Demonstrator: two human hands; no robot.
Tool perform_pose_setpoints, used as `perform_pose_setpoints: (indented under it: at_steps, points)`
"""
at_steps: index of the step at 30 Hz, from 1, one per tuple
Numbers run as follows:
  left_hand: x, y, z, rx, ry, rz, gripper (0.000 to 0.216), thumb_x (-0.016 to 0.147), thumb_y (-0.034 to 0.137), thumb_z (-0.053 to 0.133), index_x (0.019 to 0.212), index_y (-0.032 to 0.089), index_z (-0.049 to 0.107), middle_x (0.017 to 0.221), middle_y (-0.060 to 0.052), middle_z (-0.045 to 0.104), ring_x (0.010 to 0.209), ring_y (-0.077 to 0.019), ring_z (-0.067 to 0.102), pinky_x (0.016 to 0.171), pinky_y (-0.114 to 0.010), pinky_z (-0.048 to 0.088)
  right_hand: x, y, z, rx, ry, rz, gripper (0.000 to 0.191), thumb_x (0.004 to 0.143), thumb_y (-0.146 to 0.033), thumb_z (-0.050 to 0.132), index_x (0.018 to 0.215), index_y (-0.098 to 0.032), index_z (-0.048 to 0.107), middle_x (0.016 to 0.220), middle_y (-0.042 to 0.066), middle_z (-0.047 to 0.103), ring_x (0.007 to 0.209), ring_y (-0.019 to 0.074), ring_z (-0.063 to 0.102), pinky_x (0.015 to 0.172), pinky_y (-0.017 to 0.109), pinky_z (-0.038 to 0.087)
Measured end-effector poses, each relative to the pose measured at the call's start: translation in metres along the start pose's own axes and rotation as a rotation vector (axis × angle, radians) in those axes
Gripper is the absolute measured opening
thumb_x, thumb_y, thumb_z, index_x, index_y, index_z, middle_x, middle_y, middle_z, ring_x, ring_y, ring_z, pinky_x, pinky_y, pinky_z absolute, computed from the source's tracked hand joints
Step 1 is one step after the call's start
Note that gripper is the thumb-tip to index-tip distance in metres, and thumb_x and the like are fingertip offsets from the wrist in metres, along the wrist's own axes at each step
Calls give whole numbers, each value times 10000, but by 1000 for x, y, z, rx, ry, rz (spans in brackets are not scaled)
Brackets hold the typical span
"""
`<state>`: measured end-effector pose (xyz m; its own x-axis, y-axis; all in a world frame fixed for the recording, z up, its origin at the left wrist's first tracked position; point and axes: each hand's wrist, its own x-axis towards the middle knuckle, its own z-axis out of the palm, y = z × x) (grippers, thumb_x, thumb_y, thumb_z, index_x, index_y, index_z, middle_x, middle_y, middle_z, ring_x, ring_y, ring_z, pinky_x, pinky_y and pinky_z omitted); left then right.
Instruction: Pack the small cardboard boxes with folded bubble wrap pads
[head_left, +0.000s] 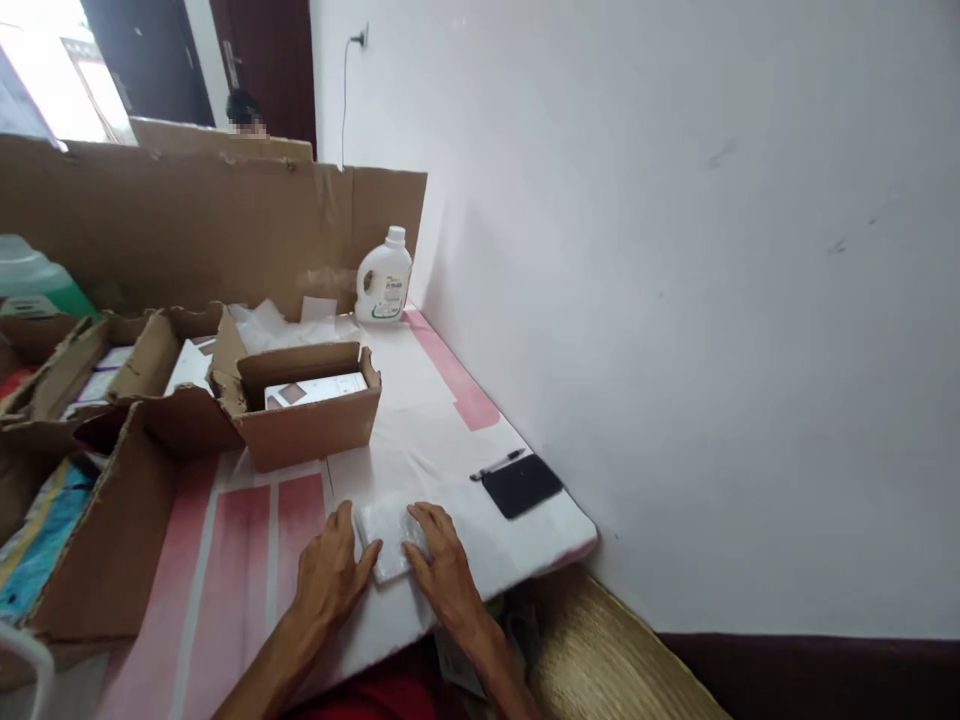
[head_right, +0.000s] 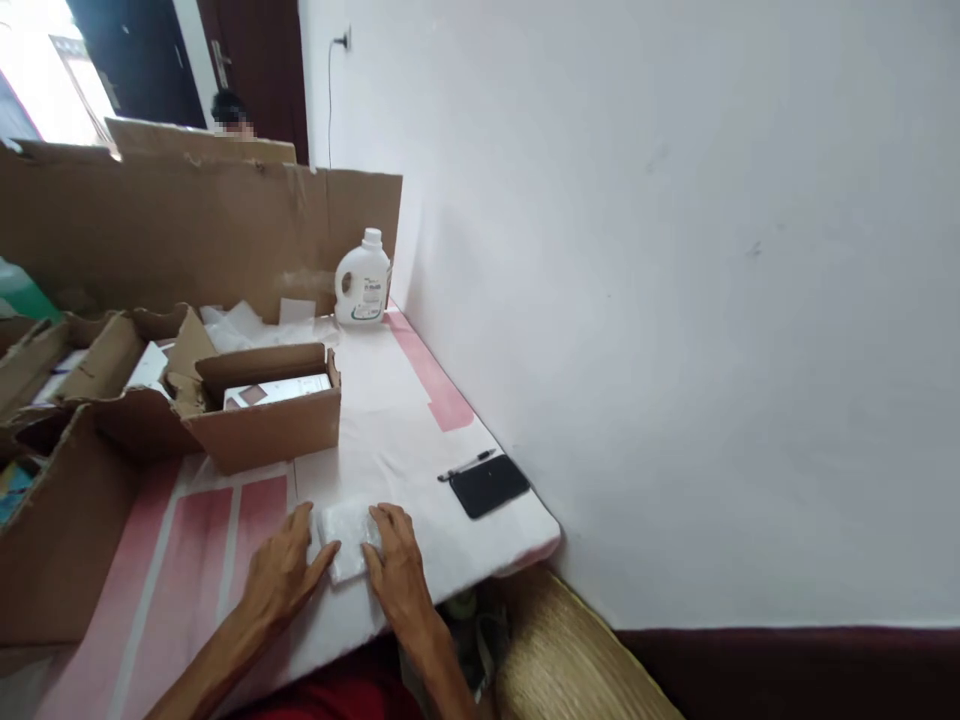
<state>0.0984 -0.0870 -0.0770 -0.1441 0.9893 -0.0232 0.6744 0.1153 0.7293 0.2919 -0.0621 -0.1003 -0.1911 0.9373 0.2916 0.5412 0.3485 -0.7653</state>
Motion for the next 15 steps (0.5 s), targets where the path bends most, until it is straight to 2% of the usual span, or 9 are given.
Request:
perform_pose_setpoints:
  at_steps: [2,4,7,10,12,15]
  points:
    - [7,6,8,-89,-20,-33,481,843,330,546,1286,143,531,813,-58,667,757,-245,672,738,-381,515,0,0,1,58,29,73,461,833,-183,595,1288,-229,655,1275,126,652,1217,302,615,1064,513,514]
    - [12,12,11,-174,-34,-29,459,809,319,572,1238,159,546,759,-18,646,674,-209,656,669,-336,520,0,0,-3,138,55,189,475,794,-242,657,1268,-242,663,1249,126,665,1148,319,653,973,494,568]
    - [15,28,-6,-377,-100,12,406,820,375,612,1176,183,598,796,-17,661,693,-181,656,655,-297,532,7,-12,-19,324,14,370,506,775,-403,727,1249,-236,671,1247,141,675,1079,339,680,851,458,596]
    - [20,49,-52,-581,-196,103,368,851,467,646,1105,202,669,869,-39,685,800,-185,649,764,-308,532,30,-48,-40,583,-203,371,444,860,-530,655,1174,-219,705,1120,114,714,1017,305,680,845,409,564]
    - [29,63,-92,-652,-181,124,394,852,488,663,1139,219,667,936,-48,695,876,-195,655,818,-315,531,57,-82,-51,707,-294,322,361,902,-505,634,1101,-216,719,994,68,711,914,249,664,791,349,541]
    - [54,76,-148,-729,-3,118,508,823,504,703,1244,238,608,992,-43,689,898,-195,665,787,-307,554,113,-135,-53,783,-258,209,248,864,-426,714,965,-199,703,821,7,640,724,156,578,634,257,481]
